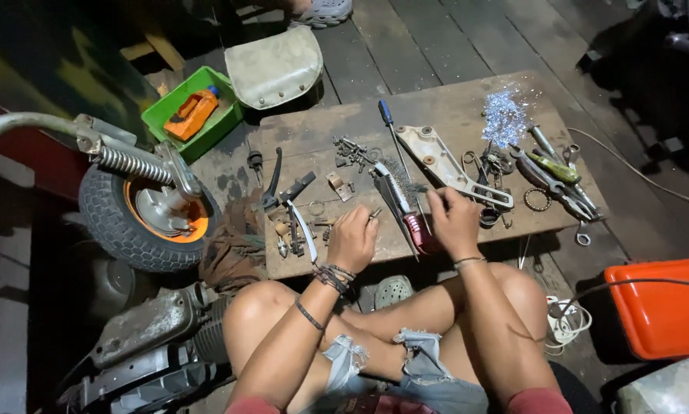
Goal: Assembling small mechanical components and linkages on a wooden workbench
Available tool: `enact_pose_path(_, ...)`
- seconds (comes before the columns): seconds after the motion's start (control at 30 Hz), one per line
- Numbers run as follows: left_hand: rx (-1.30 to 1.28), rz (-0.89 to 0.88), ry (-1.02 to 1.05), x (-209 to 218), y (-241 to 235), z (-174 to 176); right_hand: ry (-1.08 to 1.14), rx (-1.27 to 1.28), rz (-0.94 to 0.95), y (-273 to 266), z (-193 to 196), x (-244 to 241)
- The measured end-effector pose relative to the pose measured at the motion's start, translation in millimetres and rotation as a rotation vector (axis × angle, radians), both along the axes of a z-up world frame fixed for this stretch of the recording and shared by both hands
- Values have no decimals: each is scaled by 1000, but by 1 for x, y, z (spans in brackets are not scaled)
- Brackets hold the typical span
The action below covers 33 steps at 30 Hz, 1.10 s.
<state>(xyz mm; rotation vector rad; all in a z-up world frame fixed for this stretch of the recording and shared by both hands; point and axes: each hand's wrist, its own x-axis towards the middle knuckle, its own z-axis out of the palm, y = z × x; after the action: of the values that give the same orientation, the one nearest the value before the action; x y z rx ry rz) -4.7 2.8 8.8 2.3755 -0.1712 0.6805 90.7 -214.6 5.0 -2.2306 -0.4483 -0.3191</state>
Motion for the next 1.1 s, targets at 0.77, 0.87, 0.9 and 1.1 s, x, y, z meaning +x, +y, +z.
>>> enact_pose_path(0.77, -27, -35, 125, -5, -5, 19, 7, -65, 162, 22, 1, -20)
enact_pose_path(0.87, -11, -26, 117, -2, -6, 11, -19, -145, 198, 24, -11, -19)
enact_pose_path(0.9, -9, -21, 108, 2, -8, 8, -15, -171, 175, 23, -11, -14)
enact_pose_path(1.1, -28, -23, 80, -4, -4, 15, -30, -90, 83, 14, -5, -14)
